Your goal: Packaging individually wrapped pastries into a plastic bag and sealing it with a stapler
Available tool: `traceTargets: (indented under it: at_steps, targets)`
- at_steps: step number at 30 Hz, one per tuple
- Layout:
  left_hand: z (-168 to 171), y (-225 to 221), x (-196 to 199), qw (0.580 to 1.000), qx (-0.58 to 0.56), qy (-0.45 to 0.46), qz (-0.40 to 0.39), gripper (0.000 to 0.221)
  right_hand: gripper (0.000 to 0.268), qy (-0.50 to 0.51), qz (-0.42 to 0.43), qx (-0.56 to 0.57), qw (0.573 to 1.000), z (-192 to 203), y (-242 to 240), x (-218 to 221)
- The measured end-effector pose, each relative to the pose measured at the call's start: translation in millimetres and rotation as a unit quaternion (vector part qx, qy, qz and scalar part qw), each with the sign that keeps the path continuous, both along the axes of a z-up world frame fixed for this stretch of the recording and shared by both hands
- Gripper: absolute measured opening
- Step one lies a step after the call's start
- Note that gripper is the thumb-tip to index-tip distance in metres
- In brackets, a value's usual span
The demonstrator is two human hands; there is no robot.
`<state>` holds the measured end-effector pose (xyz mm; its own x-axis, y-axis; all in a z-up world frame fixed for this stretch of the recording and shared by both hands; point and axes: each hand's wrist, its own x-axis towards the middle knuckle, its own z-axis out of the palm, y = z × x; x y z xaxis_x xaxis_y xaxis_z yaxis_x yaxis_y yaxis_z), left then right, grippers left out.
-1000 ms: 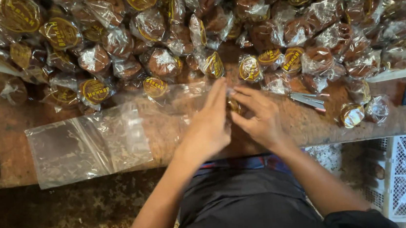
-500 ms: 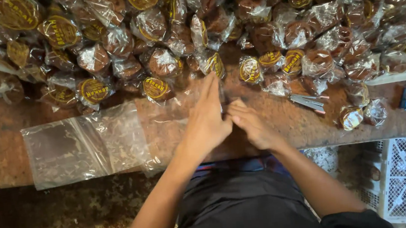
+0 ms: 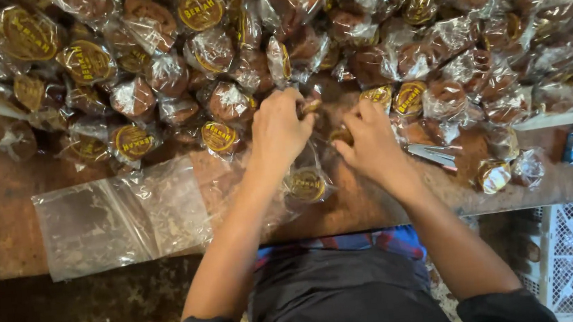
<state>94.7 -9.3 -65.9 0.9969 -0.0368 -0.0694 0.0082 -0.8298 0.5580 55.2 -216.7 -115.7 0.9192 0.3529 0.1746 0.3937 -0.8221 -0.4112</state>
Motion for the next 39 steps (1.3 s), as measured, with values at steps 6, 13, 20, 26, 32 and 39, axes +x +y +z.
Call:
traceTargets:
  at_steps: [6, 13, 20, 26, 32, 39]
  targets:
    - [62.1, 0.7, -14.7, 0.941, -0.318, 0.076, 0.091, 0.049, 0.033, -0.027, 0.021, 0.164, 0.986, 44.3, -19.3, 3.0]
    - [34.3, -20.9, -21.2, 0.906, -0.394, 0.148, 0.043, 0.033, 0.04, -0.084, 0.15, 0.317, 0.933, 83.0, -12.9, 14.2]
    - [48.0, -12.4, -22.8, 0.97, -0.094, -0.174, -0.144, 0.025, 0.047, -0.129, 0.015, 0.134, 0.982, 70.3, -20.7, -45.9]
    - [22.3, -17.8, -49.2, 0.959, 0.132, -0.125, -0.216, 0.013, 0.056, -0.041, 0.021, -0.243, 0.969, 33.1, -9.8, -64.6]
    - [69.1, -7.8, -38.5, 0.964, 0.173, 0.136, -0.153, 0.021, 0.057, -0.049, 0.07, 0.125, 0.988, 19.2, -27.4, -63.0]
    - [21.4, 28.7, -15.3, 0.954, 0.043, 0.273, -0.12, 0.029, 0.056, -0.068, 0.097, -0.147, 0.982, 14.4, -20.6, -64.6]
